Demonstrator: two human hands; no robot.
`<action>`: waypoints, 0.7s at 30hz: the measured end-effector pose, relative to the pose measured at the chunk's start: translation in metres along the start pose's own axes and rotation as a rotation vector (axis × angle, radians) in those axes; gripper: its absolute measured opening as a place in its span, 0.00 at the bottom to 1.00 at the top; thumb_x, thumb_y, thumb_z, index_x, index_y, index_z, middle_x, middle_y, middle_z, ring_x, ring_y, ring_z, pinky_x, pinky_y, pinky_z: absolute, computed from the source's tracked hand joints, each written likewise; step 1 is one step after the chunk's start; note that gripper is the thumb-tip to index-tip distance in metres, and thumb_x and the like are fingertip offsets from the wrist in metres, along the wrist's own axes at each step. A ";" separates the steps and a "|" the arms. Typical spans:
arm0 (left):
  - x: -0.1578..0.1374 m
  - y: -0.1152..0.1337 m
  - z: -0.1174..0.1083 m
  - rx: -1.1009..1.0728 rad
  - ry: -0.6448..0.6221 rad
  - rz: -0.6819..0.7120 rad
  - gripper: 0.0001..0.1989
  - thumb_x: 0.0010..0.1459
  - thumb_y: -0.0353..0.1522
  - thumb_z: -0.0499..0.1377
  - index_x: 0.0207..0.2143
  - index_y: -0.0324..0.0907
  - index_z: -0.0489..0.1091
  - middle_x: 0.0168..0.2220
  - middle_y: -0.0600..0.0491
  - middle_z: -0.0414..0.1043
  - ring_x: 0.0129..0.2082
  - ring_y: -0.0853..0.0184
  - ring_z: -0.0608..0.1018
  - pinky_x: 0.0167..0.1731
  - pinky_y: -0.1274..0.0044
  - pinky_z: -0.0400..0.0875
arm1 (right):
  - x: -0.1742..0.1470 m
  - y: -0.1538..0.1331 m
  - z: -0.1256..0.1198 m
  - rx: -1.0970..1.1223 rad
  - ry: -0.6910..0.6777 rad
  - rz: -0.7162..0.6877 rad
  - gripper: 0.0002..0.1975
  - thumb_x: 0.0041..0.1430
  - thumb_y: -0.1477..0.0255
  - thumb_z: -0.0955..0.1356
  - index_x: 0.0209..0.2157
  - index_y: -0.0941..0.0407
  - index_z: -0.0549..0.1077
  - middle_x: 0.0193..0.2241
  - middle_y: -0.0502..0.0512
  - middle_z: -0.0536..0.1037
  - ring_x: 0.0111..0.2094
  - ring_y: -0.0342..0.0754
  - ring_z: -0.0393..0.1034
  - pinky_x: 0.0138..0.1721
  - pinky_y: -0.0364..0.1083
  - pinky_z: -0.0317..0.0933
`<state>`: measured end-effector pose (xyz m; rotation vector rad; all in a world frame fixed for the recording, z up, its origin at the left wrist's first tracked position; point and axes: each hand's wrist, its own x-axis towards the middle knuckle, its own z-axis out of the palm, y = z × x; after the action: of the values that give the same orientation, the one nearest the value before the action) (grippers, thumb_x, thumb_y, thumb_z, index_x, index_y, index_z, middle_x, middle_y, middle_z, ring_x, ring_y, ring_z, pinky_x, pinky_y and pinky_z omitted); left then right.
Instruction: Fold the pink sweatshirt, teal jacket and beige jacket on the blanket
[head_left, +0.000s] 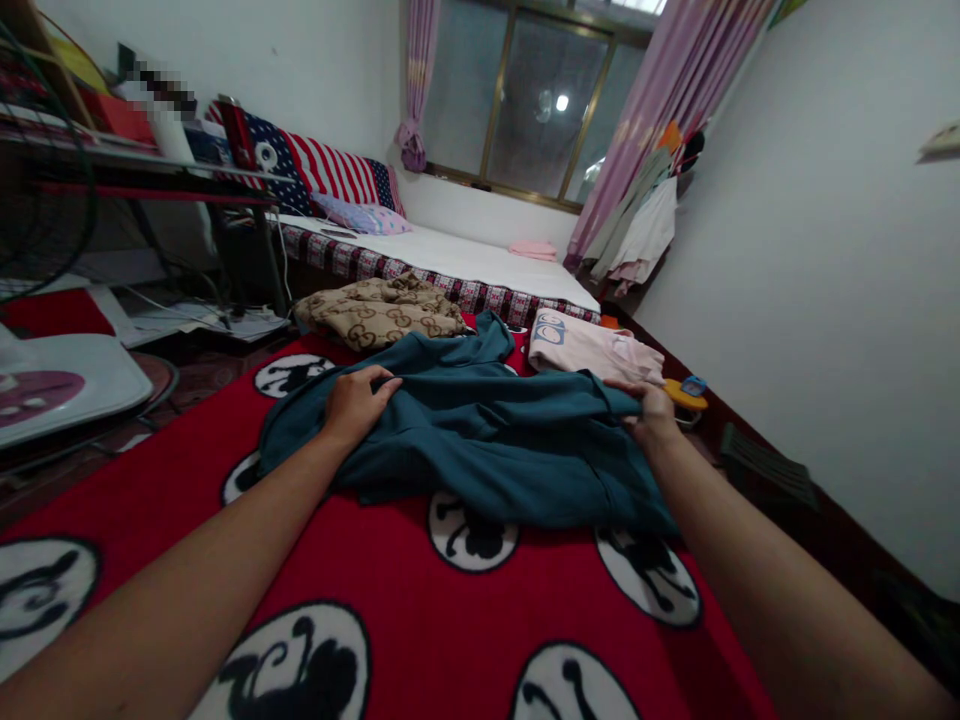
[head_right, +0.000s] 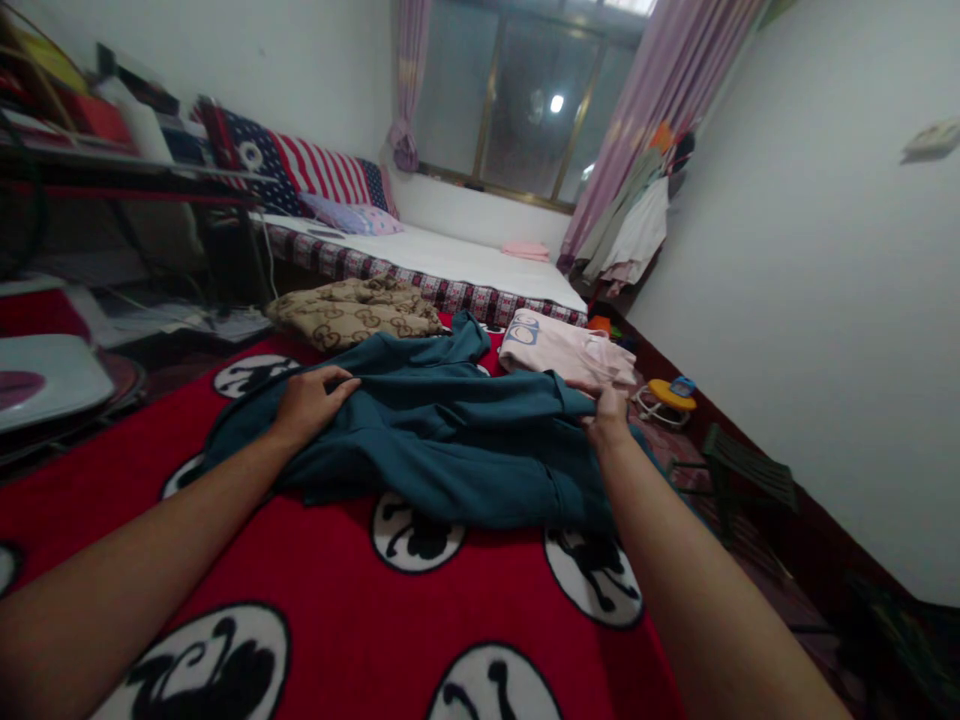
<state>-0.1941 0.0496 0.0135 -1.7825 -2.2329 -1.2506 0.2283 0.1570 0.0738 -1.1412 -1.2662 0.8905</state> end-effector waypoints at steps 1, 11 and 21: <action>0.000 0.000 0.000 0.000 0.000 0.000 0.16 0.57 0.43 0.57 0.39 0.43 0.77 0.40 0.48 0.80 0.42 0.58 0.79 0.44 0.73 0.69 | -0.002 0.000 -0.001 0.011 -0.006 0.104 0.16 0.52 0.59 0.64 0.25 0.58 0.74 0.18 0.57 0.74 0.20 0.50 0.67 0.22 0.48 0.63; 0.001 0.002 -0.001 -0.018 -0.018 0.024 0.17 0.55 0.43 0.58 0.38 0.41 0.77 0.39 0.47 0.80 0.42 0.57 0.79 0.43 0.73 0.69 | -0.017 -0.003 0.014 -0.342 0.133 0.036 0.23 0.29 0.73 0.77 0.35 0.57 0.76 0.23 0.48 0.73 0.27 0.46 0.68 0.29 0.45 0.64; 0.018 0.022 -0.049 -0.376 -0.391 0.038 0.22 0.37 0.46 0.68 0.32 0.40 0.76 0.27 0.53 0.76 0.28 0.65 0.75 0.28 0.78 0.68 | -0.015 -0.029 -0.003 -0.225 0.195 -0.376 0.09 0.38 0.69 0.72 0.26 0.55 0.76 0.25 0.48 0.77 0.33 0.50 0.73 0.39 0.49 0.66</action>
<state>-0.2035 0.0361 0.0675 -2.3766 -2.2399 -1.5090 0.2271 0.1348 0.0986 -1.0846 -1.3822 0.3556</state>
